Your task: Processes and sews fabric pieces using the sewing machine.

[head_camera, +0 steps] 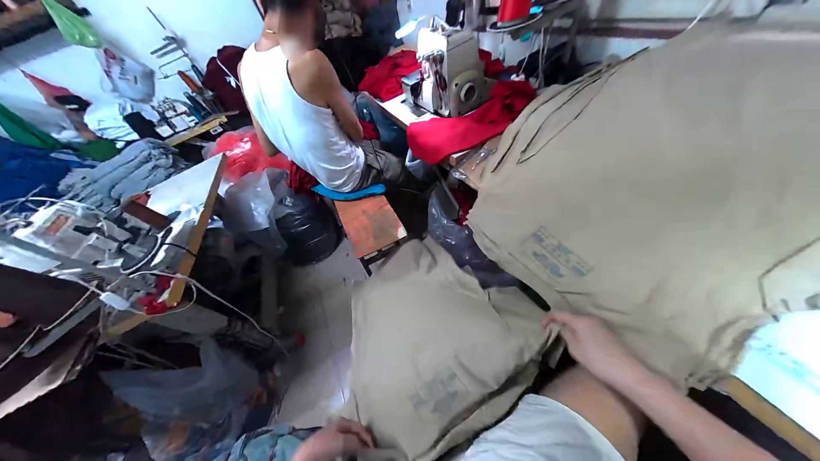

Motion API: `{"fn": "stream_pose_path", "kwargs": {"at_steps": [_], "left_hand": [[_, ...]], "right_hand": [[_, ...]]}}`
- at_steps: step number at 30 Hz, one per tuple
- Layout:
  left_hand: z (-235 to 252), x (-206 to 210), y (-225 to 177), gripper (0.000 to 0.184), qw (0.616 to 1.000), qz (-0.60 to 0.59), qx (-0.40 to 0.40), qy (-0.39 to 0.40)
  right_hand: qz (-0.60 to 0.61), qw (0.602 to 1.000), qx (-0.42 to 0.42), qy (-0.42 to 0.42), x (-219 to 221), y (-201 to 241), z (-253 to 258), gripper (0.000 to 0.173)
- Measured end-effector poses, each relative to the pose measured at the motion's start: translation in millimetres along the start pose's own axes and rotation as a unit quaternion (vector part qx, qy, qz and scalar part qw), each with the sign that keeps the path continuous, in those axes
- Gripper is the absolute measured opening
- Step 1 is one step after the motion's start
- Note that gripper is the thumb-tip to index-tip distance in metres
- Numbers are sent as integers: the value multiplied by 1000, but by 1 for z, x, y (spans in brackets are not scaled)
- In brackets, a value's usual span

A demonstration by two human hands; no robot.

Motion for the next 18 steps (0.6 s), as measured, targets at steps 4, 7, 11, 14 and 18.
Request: {"fn": "stream_pose_path", "kwargs": {"at_steps": [4, 7, 11, 14, 18], "left_hand": [[64, 32, -35, 34, 967, 205, -114, 97], [105, 33, -116, 37, 955, 294, -15, 24], [142, 85, -276, 27, 931, 252, 255, -71], [148, 164, -393, 23, 877, 205, 433, -31], [157, 271, -505, 24, 849, 182, 496, -16]], "right_hand": [[-37, 974, 89, 206, 28, -28, -26, 46], [116, 992, 38, 16, -10, -27, -61, 31], [1, 906, -19, -422, -51, -54, -87, 26], [22, 922, -14, -385, -56, -83, -96, 19], [38, 905, -59, -420, -49, -93, -93, 14]]}}
Point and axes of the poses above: each hand's wrist, its own z-axis towards the middle knuckle, its own x-axis out of the palm, y = z × x, the point moved 1 cm from there along z, towards the middle knuckle, and after that the axes turned 1 degree about y, right-handed, at the moved point
